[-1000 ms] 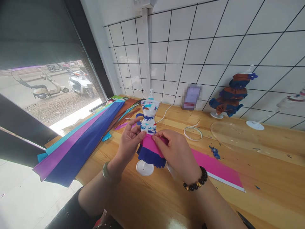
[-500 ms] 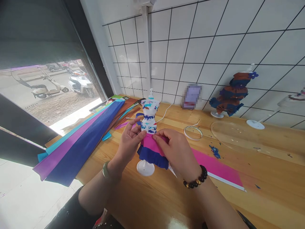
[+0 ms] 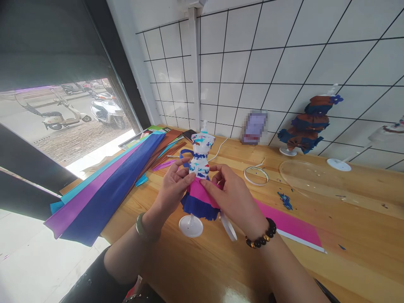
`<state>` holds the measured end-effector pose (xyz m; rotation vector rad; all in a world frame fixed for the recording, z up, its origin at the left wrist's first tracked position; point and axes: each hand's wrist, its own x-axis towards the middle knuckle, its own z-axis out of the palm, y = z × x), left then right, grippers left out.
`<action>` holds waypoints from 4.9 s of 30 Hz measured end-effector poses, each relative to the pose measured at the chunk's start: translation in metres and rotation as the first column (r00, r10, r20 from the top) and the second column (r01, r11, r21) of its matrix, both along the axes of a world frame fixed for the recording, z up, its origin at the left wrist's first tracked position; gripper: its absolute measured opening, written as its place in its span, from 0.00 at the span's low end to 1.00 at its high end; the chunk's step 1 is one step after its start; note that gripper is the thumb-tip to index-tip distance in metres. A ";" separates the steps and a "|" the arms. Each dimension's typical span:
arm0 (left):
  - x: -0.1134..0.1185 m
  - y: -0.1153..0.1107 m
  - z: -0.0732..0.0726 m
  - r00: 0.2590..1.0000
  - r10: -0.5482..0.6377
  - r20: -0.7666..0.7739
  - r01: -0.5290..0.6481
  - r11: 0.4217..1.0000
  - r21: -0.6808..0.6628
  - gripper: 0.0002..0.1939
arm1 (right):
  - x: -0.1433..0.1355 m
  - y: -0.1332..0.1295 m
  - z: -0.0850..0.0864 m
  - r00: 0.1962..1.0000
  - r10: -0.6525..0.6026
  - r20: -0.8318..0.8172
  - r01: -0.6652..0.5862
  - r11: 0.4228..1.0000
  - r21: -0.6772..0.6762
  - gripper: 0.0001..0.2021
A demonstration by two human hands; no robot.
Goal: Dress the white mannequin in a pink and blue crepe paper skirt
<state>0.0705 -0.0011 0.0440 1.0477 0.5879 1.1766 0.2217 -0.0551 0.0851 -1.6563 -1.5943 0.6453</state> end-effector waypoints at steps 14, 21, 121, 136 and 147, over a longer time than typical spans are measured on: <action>-0.003 -0.002 0.001 0.998 -0.048 -0.039 0.050 0.997 0.058 0.36 | -0.004 -0.005 0.018 0.926 -0.066 -0.371 0.026 0.993 -0.114 0.38; -0.009 -0.011 0.004 0.965 0.050 -0.258 0.112 0.811 0.575 0.37 | 0.016 -0.001 0.022 0.875 -0.258 -0.409 0.258 0.965 -0.057 0.42; -0.013 0.001 0.011 0.973 -0.167 -0.158 0.174 0.984 0.032 0.29 | 0.002 -0.001 0.010 0.905 0.012 -0.425 -0.013 1.000 0.002 0.41; -0.016 0.001 0.009 0.969 -0.185 -0.165 0.202 0.974 0.097 0.35 | 0.004 -0.003 0.010 0.925 0.060 -0.375 -0.070 0.997 -0.013 0.41; -0.012 0.002 0.006 0.969 -0.176 -0.175 0.194 0.977 0.092 0.35 | -0.001 -0.007 0.017 0.968 0.023 -0.250 -0.033 0.999 -0.034 0.39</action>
